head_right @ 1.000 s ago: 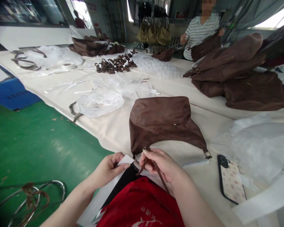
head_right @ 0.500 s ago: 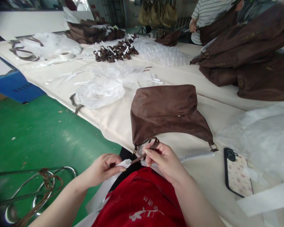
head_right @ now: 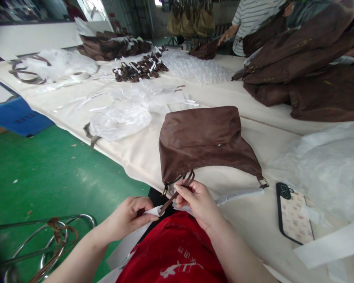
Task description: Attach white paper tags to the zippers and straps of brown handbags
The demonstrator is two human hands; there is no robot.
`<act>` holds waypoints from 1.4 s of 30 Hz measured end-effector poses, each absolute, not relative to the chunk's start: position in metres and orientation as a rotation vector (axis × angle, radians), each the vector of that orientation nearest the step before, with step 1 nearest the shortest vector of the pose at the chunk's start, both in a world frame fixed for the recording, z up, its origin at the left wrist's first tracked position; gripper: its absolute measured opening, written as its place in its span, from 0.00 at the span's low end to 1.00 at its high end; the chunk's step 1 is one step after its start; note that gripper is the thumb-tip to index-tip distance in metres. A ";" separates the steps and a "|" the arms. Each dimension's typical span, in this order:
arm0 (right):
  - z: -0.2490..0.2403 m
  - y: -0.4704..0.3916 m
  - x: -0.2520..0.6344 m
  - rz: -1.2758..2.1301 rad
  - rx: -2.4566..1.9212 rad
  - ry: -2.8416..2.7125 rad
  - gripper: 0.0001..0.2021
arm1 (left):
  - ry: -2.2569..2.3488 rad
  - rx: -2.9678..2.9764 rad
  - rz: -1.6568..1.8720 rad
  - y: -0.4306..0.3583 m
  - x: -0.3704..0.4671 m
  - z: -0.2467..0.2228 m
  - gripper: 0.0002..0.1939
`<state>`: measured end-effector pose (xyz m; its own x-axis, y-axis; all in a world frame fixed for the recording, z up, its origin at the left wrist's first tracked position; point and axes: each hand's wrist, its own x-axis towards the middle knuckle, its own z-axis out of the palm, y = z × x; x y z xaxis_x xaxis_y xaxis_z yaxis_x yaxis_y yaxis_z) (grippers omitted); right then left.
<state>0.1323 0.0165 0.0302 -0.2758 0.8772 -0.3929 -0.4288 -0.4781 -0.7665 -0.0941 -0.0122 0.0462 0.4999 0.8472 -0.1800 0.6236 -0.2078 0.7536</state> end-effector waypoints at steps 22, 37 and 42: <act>0.018 0.009 0.130 1.883 -1.099 -0.736 0.19 | 1.245 1.792 0.367 -0.007 -0.078 0.052 0.17; 0.018 0.037 0.138 1.950 -1.076 -0.690 0.21 | 1.242 2.026 0.331 0.020 -0.065 0.063 0.23; 0.006 0.033 0.117 1.974 -1.011 -0.832 0.22 | 1.314 2.009 0.264 0.028 -0.059 0.056 0.24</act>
